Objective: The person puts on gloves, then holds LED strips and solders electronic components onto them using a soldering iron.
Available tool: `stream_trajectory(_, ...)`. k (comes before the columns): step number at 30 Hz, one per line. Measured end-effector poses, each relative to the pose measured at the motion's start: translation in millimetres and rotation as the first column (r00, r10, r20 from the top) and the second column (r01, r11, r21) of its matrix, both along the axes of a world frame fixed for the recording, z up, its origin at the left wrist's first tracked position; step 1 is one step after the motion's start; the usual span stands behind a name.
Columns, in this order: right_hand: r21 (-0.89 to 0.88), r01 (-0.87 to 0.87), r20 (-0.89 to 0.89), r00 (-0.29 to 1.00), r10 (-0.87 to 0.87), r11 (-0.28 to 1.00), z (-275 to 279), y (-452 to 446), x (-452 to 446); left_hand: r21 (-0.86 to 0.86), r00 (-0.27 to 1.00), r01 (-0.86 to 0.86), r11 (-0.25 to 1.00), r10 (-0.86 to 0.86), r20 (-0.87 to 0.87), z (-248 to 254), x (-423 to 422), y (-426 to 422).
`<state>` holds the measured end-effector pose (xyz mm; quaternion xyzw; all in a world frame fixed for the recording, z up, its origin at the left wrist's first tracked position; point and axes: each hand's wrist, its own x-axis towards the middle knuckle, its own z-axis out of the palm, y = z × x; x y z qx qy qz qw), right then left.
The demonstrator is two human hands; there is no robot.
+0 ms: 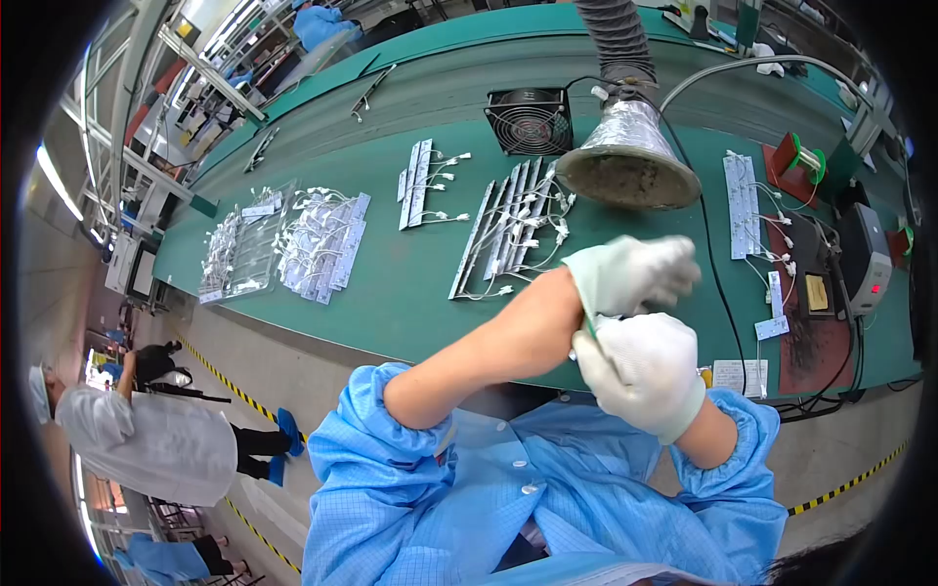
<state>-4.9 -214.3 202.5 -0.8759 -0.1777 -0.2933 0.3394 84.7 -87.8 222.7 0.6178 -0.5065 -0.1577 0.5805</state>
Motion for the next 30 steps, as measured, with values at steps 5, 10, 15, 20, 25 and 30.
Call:
stream_trajectory(5,-0.151,-0.014,-0.021,1.000,0.011,0.988,-3,6,-3,-0.121,0.633,-0.225,0.967,0.051,-0.772,13,-12,17)
stream_trajectory(10,0.067,-0.219,0.174,0.963,0.205,0.973,-9,15,-8,-0.136,0.814,-0.566,0.813,0.526,-0.247,-13,-29,28)
stream_trajectory(15,0.159,-0.099,0.244,0.968,0.058,0.982,-23,32,-15,-0.003,0.792,-0.557,0.831,0.531,0.302,-40,11,61)
stream_trajectory(20,0.152,0.026,0.089,0.995,-0.039,0.988,-33,51,-16,-0.250,0.933,-0.012,0.968,-0.079,-0.350,40,-21,-60)
stream_trajectory(25,0.169,-0.080,-0.053,0.995,0.090,0.982,-21,63,-27,-0.176,0.951,0.104,0.979,-0.150,-0.271,41,-32,-68)
stream_trajectory(30,0.153,-0.015,0.012,1.000,0.014,0.988,-20,58,-32,-0.112,0.981,0.130,0.985,-0.144,-0.129,41,-39,-69)
